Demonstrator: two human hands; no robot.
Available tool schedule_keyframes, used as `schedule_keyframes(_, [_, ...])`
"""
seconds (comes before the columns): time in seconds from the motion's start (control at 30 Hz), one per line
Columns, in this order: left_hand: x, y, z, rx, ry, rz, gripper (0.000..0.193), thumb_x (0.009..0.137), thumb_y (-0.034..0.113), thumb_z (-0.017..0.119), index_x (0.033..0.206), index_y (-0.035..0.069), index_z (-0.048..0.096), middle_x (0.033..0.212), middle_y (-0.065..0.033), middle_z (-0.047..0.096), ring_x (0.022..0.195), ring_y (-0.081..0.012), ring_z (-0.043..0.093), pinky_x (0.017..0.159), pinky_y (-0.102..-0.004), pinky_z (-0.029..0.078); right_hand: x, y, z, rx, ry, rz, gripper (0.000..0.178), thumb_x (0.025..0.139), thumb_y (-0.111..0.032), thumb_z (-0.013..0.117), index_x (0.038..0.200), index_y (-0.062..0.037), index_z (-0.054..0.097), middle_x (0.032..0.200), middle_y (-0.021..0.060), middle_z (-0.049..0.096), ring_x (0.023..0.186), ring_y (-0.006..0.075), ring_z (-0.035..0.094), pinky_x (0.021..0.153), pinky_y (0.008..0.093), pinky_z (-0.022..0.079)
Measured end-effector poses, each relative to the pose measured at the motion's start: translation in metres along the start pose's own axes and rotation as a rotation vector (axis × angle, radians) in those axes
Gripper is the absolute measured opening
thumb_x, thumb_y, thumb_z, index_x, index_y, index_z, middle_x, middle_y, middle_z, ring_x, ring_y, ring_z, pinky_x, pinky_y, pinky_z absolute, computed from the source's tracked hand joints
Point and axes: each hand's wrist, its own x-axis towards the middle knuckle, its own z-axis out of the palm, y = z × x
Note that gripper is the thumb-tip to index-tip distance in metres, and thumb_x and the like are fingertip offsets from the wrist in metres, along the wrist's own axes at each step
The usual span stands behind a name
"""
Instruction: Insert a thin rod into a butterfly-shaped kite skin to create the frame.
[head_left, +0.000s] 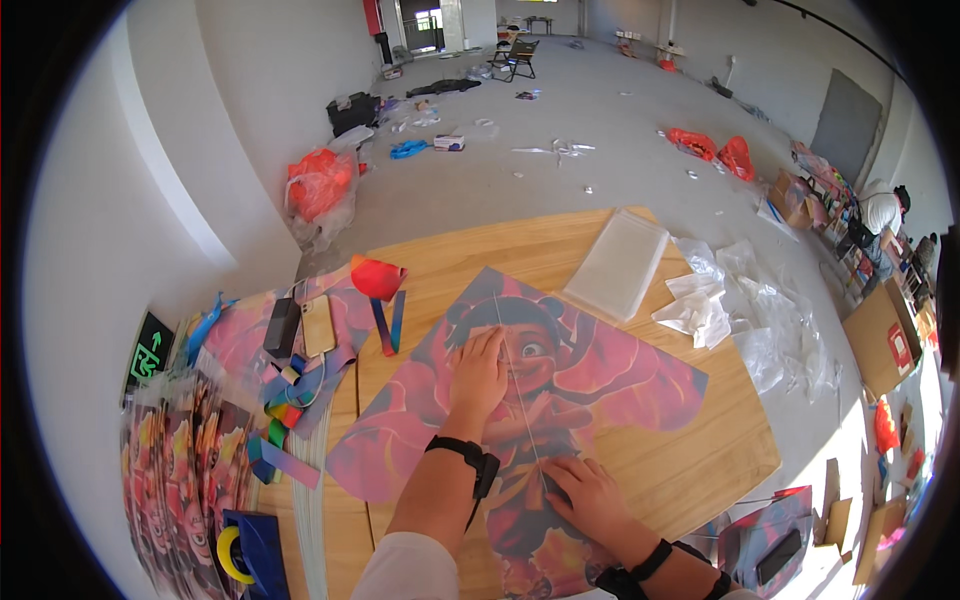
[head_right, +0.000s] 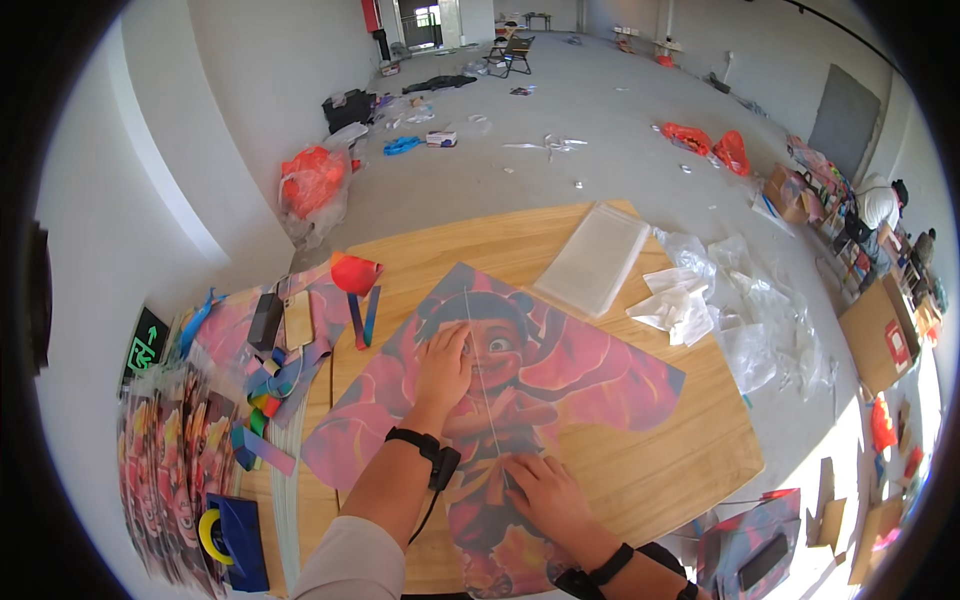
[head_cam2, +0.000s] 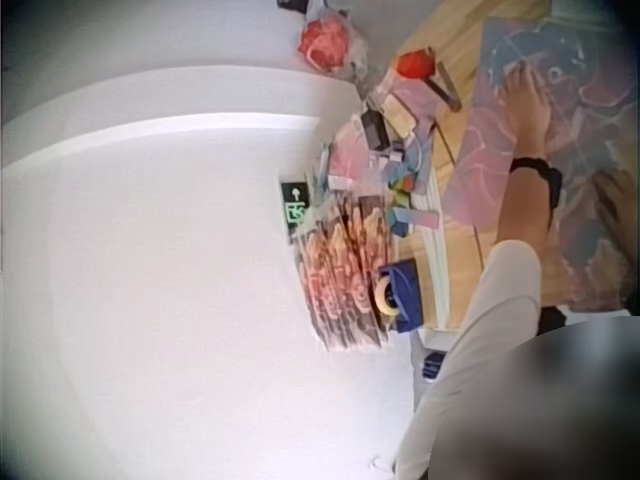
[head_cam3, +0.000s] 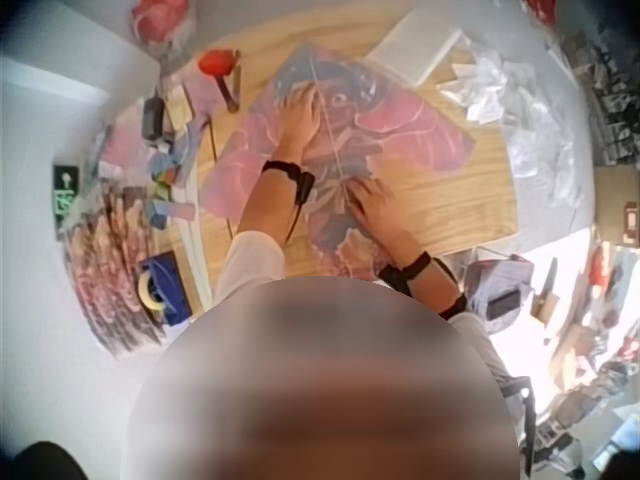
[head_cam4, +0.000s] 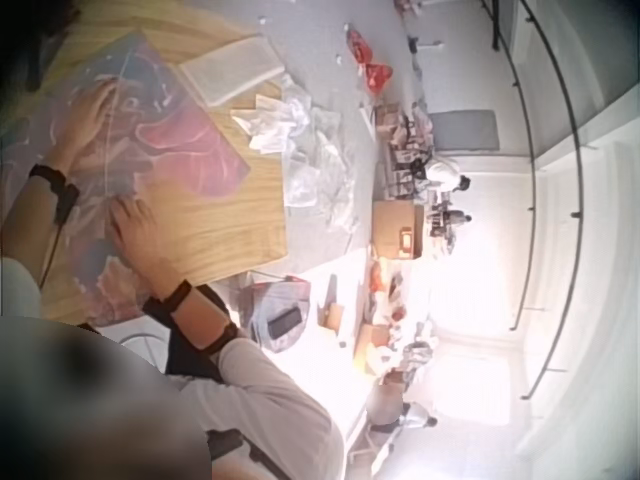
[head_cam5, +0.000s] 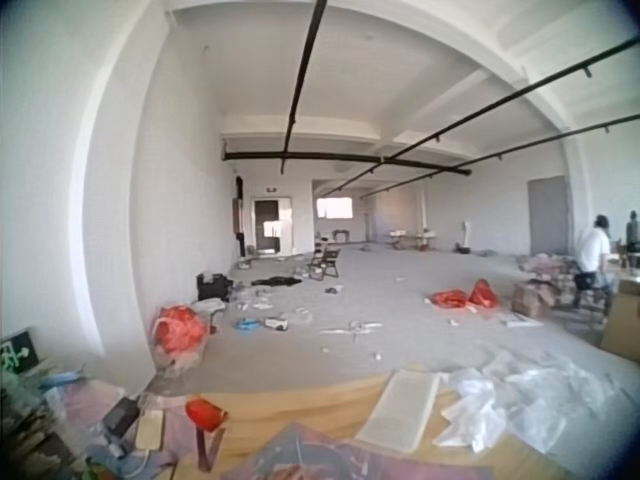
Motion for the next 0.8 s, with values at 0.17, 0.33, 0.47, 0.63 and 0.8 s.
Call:
schedule_keyframes(0.17, [0.001, 0.006, -0.006, 0.055, 0.000, 0.022, 0.054, 0.086, 0.005, 0.059, 0.139, 0.012, 0.055, 0.133, -0.0037, 0.062, 0.129, -0.0229, 0.053, 0.110, -0.0447, 0.035, -0.003, 0.003, 0.003, 0.046, 0.030, 0.001, 0.053, 0.080, -0.015, 0.076, 0.132, -0.0125, 0.063, 0.124, 0.0056, 0.063, 0.106, 0.0311, 0.061, 0.094, 0.0425, 0.051])
schedule_keyframes(0.33, [0.001, 0.004, -0.008, -0.015, -0.049, 0.016, 0.057, 0.086, 0.003, 0.059, 0.141, 0.017, 0.055, 0.129, -0.0040, 0.060, 0.125, -0.0241, 0.052, 0.108, -0.0446, 0.035, -0.003, 0.007, 0.007, 0.067, 0.076, -0.010, 0.047, 0.082, -0.016, 0.072, 0.128, -0.0118, 0.063, 0.124, 0.0043, 0.062, 0.103, 0.0295, 0.060, 0.093, 0.0410, 0.051])
schedule_keyframes(0.47, [0.002, 0.006, -0.005, 0.050, -0.010, 0.046, 0.054, 0.086, 0.005, 0.061, 0.138, 0.019, 0.057, 0.132, -0.0031, 0.058, 0.126, -0.0258, 0.052, 0.108, -0.0452, 0.034, -0.004, 0.010, 0.006, 0.072, 0.078, -0.017, 0.046, 0.082, -0.016, 0.073, 0.127, -0.0113, 0.063, 0.124, 0.0041, 0.062, 0.103, 0.0295, 0.061, 0.092, 0.0413, 0.051])
schedule_keyframes(0.63, [0.003, 0.007, -0.007, 0.092, -0.042, 0.009, 0.047, 0.085, 0.010, 0.064, 0.131, 0.018, 0.059, 0.140, -0.0020, 0.055, 0.134, -0.0268, 0.047, 0.112, -0.0467, 0.033, -0.005, 0.012, 0.007, 0.098, 0.076, -0.010, 0.042, 0.083, -0.017, 0.072, 0.124, -0.0111, 0.065, 0.125, 0.0037, 0.062, 0.104, 0.0297, 0.061, 0.093, 0.0416, 0.051])
schedule_keyframes(0.8, [0.003, 0.004, -0.008, 0.082, -0.052, -0.003, 0.044, 0.085, 0.010, 0.065, 0.128, 0.017, 0.058, 0.143, -0.0028, 0.054, 0.139, -0.0271, 0.045, 0.114, -0.0466, 0.031, -0.008, 0.014, 0.011, 0.108, 0.088, -0.023, 0.040, 0.085, -0.018, 0.072, 0.124, -0.0111, 0.065, 0.127, 0.0031, 0.062, 0.108, 0.0295, 0.061, 0.095, 0.0419, 0.050])
